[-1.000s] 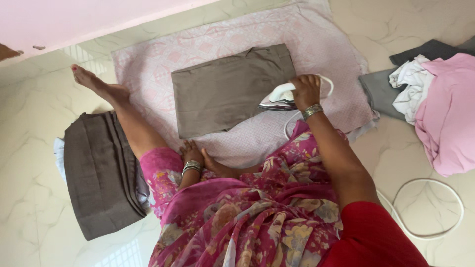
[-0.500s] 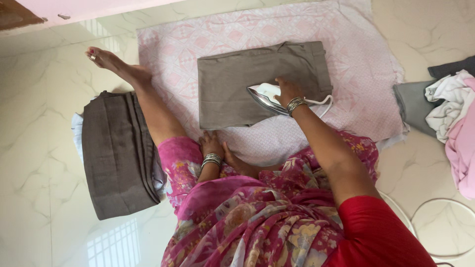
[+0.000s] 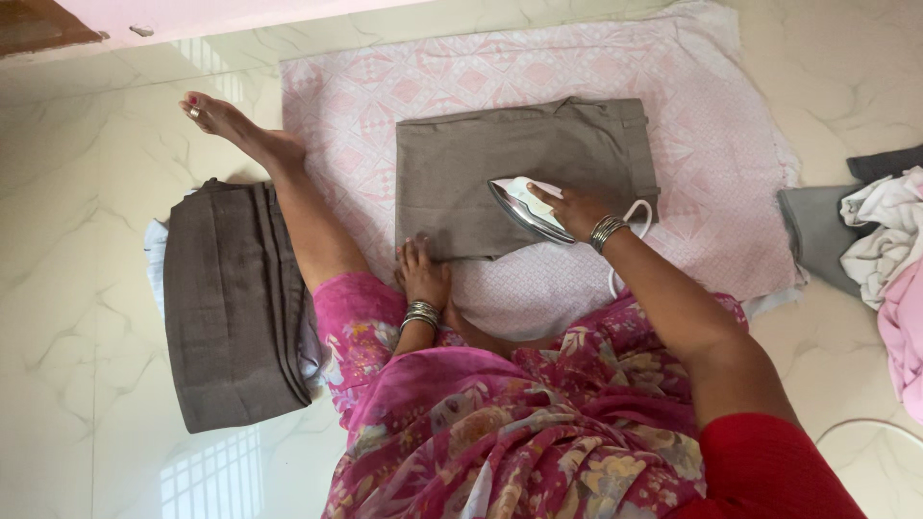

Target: The person irons a pair of gray trousers on a patterned mat on the floor, folding and smoothing the fabric before ironing. After finishing the trousers, the person picks up a pink shirt and begins to unfold and smooth it out on the mat.

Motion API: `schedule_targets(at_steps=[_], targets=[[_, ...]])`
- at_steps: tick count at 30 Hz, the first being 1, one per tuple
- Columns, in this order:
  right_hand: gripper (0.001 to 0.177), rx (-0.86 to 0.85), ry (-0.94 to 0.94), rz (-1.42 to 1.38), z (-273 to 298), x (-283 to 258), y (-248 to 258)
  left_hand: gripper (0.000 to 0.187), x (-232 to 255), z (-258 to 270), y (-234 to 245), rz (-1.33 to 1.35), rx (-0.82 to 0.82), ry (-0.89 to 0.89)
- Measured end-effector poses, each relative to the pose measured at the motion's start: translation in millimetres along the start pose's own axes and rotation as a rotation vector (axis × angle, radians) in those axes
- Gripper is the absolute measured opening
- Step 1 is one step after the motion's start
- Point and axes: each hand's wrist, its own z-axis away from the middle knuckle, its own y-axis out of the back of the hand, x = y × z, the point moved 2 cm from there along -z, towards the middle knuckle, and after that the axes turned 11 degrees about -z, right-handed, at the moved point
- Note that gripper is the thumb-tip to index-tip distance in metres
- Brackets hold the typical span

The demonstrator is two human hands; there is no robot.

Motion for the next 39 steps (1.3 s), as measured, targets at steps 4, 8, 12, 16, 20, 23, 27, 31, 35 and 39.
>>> schedule_targets(at_steps=[4, 8, 12, 16, 20, 23, 27, 31, 35, 39], targets=[[0.075, 0.060, -0.009, -0.027, -31, -17, -5, 0.087, -2, 2, -4, 0.003, -0.041, 0.050], [0.079, 0.047, -0.038, -0.080, -75, -32, -7, 0.086, -10, 6, -5, 0.001, -0.084, 0.071], [0.079, 0.026, -0.085, -0.097, -114, -43, -7, 0.085, -21, 6, -6, -0.015, -0.069, 0.066], [0.083, 0.077, -0.042, -0.143, -151, -52, -12, 0.083, -33, 8, -10, -0.021, -0.069, 0.069], [0.082, 0.033, -0.083, -0.112, -173, -66, -7, 0.082, -42, 21, -10, -0.044, -0.091, 0.097], [0.082, 0.033, -0.113, -0.142, -187, -86, 1, 0.081, -45, 31, -12, -0.053, -0.100, 0.115], [0.090, 0.027, -0.084, -0.128, -204, -104, 3, 0.080, -63, 31, -8, -0.055, -0.126, 0.117], [0.096, 0.048, 0.005, -0.135, -222, -108, -9, 0.078, -72, 34, -2, -0.064, -0.148, 0.129], [0.098, 0.100, 0.092, -0.171, -227, -111, -27, 0.077, -68, 41, 0, -0.059, -0.158, 0.149], [0.096, 0.025, 0.031, -0.199, -223, -124, -35, 0.076, -59, 43, 0, -0.049, -0.154, 0.162]])
